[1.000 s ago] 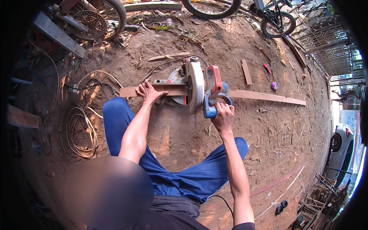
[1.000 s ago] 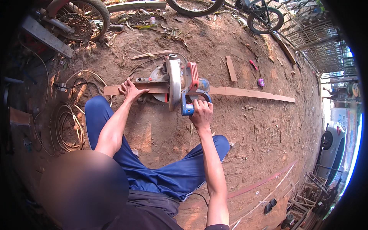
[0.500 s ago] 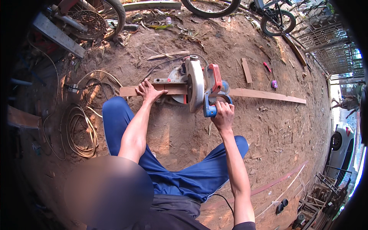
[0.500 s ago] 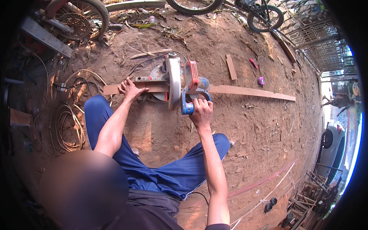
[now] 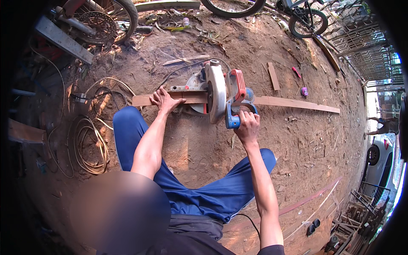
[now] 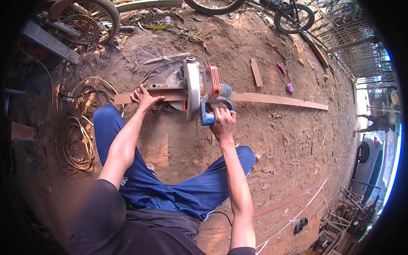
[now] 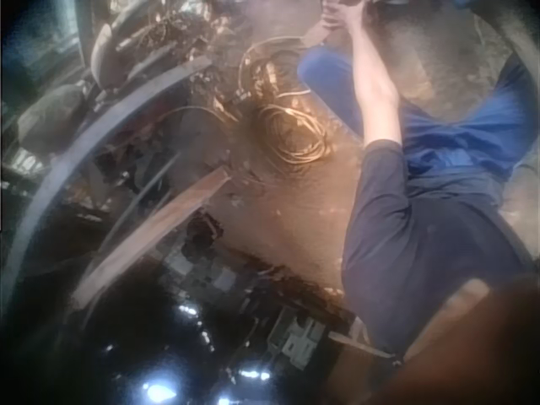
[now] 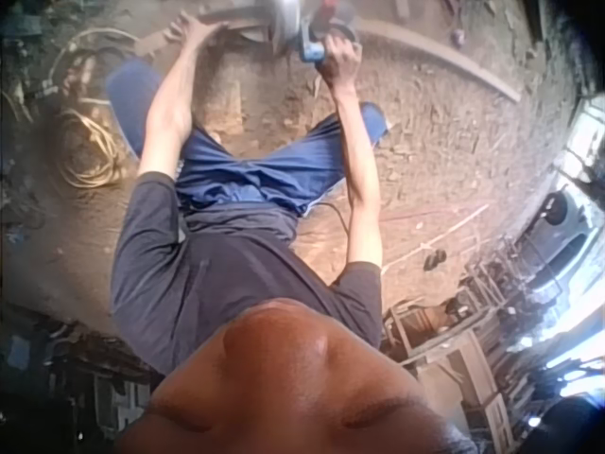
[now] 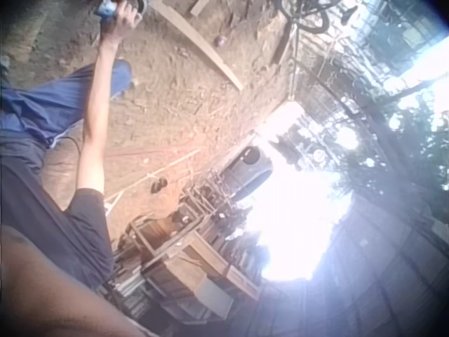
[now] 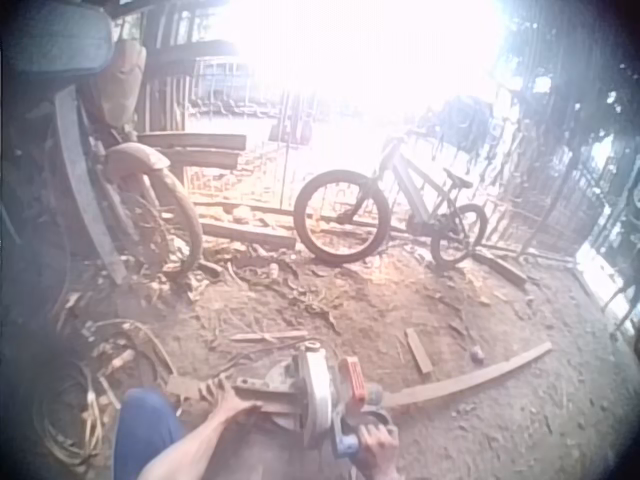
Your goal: The person uses a miter saw to cut a thin wooden plank by hand, positioning the wood on the saw base and lowering the blade to make the cut.
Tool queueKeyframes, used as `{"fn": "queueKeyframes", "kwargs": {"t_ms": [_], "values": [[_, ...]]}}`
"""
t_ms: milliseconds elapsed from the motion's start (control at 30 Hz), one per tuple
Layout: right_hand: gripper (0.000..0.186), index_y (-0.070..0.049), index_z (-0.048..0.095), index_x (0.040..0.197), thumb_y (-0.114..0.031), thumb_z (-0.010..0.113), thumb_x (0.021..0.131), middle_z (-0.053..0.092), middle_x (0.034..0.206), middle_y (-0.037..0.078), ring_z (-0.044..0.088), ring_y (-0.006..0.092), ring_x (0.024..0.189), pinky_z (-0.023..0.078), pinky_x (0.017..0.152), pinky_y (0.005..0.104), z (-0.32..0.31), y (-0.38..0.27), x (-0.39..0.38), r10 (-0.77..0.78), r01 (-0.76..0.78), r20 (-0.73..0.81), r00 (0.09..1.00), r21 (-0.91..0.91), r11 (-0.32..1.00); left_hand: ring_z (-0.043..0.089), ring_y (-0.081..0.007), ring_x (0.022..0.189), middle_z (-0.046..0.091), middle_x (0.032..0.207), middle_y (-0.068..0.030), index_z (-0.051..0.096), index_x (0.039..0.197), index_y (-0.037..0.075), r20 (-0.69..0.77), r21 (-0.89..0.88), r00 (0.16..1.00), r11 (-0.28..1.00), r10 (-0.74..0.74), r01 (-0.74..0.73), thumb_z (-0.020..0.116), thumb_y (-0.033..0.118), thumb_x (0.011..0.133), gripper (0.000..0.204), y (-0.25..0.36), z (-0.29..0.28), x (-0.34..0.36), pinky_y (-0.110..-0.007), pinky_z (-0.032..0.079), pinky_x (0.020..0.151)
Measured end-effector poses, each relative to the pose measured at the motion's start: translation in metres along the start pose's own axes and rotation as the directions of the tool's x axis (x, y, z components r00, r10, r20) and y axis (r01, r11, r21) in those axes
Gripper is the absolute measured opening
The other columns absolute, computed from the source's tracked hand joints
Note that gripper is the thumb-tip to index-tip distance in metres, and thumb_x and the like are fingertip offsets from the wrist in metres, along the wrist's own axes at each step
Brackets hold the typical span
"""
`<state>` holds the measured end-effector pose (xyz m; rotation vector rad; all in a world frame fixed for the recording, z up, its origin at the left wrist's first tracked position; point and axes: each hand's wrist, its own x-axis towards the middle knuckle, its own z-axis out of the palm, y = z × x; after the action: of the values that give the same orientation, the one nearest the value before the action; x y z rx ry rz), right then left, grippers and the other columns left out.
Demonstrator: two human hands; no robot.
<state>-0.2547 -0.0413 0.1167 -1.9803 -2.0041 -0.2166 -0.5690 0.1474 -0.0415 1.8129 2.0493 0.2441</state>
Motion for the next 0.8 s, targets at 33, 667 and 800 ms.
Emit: {"fn": "queueKeyframes", "kwargs": {"t_ms": [33,667,800], "values": [[0.021,-0.007,0.066,0.093,-0.013,0.07,0.073,0.068,0.087,0.009,0.066,0.0271,0.087,0.045,0.087,0.0429,0.0,0.0,0.0,0.001,-0.001,0.006,1.0,-0.002,1.0,0.026,-0.0377,0.138,0.035,0.143,-0.0219,0.025,0.148,0.004,-0.001,0.005,1.0,1.0,0.004,-0.004,0.086,0.082,0.049,0.14,0.0,-0.001,0.0,-0.065,0.009,0.116],[0.019,-0.01,0.068,0.095,-0.021,0.073,0.08,0.068,0.087,0.009,0.066,0.0272,0.087,0.045,0.086,0.0417,0.002,0.0,-0.002,-0.003,0.003,0.002,1.0,-0.026,1.0,0.02,-0.0401,0.151,0.032,0.156,-0.0244,0.02,0.156,-0.001,0.093,-0.026,0.996,1.0,-0.015,0.018,0.084,0.079,0.057,0.143,0.01,-0.017,-0.006,-0.066,0.002,0.123],[0.02,-0.01,0.068,0.097,-0.02,0.073,0.081,0.068,0.089,0.009,0.065,0.0266,0.087,0.045,0.086,0.0414,0.002,-0.001,-0.001,0.0,0.001,0.028,1.0,-0.036,0.999,0.023,-0.0376,0.145,0.036,0.149,-0.0205,0.024,0.151,0.003,0.011,-0.013,1.0,1.0,-0.002,0.002,0.087,0.077,0.054,0.138,0.005,-0.009,-0.005,-0.068,0.006,0.119]]}}
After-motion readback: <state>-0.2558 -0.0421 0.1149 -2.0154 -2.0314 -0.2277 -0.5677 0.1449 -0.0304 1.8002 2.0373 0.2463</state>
